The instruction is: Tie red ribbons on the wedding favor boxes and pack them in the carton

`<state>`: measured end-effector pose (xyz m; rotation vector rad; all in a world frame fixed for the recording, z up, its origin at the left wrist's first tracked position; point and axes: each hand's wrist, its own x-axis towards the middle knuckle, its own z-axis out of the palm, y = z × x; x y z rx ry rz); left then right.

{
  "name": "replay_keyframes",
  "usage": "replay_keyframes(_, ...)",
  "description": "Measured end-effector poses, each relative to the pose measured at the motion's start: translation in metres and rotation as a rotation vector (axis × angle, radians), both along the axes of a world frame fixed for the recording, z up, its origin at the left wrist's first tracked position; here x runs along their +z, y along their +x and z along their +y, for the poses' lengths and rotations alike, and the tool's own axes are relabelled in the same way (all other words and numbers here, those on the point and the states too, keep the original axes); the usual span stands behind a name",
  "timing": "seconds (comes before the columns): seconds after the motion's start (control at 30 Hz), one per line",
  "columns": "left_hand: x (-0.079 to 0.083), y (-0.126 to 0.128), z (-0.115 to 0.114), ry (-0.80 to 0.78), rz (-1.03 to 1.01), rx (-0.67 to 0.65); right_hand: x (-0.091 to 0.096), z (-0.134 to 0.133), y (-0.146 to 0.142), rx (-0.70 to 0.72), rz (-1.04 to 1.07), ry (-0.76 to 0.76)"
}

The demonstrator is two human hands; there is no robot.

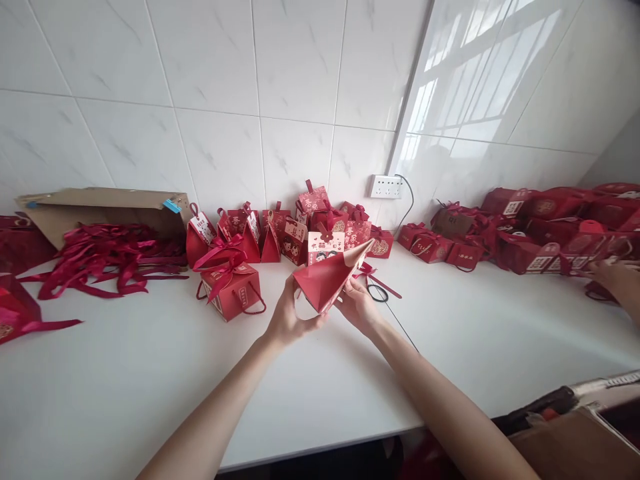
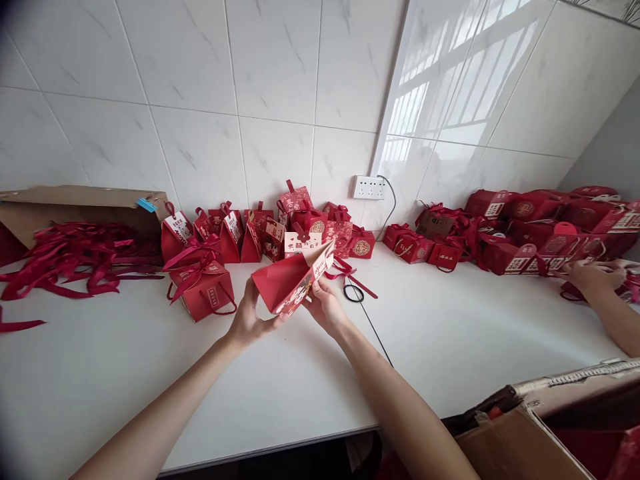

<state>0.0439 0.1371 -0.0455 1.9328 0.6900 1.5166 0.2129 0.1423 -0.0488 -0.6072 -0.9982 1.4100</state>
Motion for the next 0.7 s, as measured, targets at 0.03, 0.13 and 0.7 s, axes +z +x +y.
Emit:
replay_keyframes(0.03, 0.0, -0.001, 0.0, 0.028, 0.015, 0.006, 0.0, 0.0, 0.001, 0.011, -0.002, 0.01)
replay_keyframes(0.13, -0.001, -0.002, 0.001, 0.052, 0.025, -0.001, 0.0, 0.002, 0.004, 0.023, -0.011, 0.032)
replay_keyframes(0.7, 0.021, 0.0, -0.001, -0.637, -0.207, -0.258, 0.037, -0.032, 0.02, -0.238, -0.169, -0.242)
